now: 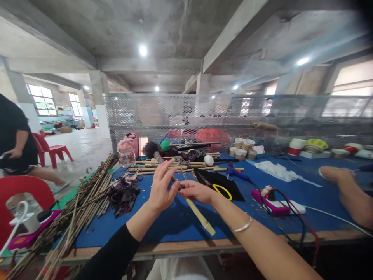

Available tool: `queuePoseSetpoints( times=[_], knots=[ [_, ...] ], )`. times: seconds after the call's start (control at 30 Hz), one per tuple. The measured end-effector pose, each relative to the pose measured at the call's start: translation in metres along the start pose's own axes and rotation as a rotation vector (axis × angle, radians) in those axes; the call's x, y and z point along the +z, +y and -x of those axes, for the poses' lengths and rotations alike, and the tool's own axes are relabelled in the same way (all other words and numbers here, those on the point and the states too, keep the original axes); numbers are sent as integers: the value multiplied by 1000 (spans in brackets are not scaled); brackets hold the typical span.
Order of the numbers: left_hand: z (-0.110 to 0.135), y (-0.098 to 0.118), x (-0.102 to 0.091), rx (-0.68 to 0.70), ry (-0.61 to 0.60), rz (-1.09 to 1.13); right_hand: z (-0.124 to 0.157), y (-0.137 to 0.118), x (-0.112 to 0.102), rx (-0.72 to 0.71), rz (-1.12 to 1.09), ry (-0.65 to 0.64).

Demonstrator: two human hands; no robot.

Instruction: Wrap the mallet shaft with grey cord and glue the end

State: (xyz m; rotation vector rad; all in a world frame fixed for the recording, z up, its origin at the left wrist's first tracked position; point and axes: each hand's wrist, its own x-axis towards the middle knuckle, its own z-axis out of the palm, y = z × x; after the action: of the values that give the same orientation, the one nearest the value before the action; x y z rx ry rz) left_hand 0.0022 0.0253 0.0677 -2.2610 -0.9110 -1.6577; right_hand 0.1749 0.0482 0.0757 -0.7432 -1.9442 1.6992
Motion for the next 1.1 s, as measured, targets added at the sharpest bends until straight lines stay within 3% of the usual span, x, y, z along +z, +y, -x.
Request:
queuePoseSetpoints(
  times=[0.07, 0.13, 0.23, 0.33, 0.4, 0.47, 0.53, 0.6, 0.67, 0.8, 0.9, 1.1],
  knots=[
    [-2, -6, 12, -147, 189, 16, -2, 4, -2, -2, 7, -12],
    [-3, -13, 22, -343, 251, 94, -8, 6, -6, -12, 1, -1],
    [-5, -16, 33, -611, 91, 254, -22, 6, -17, -60, 0, 63],
    [-7, -14, 41, -762, -85, 332, -38, 10, -32, -159, 12, 231],
    [-6, -12, 49, -813, -268, 393, -49, 16, -39, -214, 2, 375],
    [-3, -12, 56, -825, -366, 411, -57, 24, -43, -234, -18, 513],
    [2, -14, 61, -822, -341, 401, -61, 30, -43, -241, -38, 605],
    [7, -16, 62, -868, -295, 404, -60, 31, -40, -246, -47, 599],
    [10, -18, 61, -908, -290, 417, -56, 29, -37, -242, -45, 513],
    [15, -20, 56, -934, -411, 586, -47, 23, -35, -251, 23, 390],
    [17, -19, 55, -944, -435, 641, -45, 27, -36, -263, 103, 425],
    [13, -15, 48, -856, -270, 414, -46, 36, -34, -261, 110, 525]
  ],
)
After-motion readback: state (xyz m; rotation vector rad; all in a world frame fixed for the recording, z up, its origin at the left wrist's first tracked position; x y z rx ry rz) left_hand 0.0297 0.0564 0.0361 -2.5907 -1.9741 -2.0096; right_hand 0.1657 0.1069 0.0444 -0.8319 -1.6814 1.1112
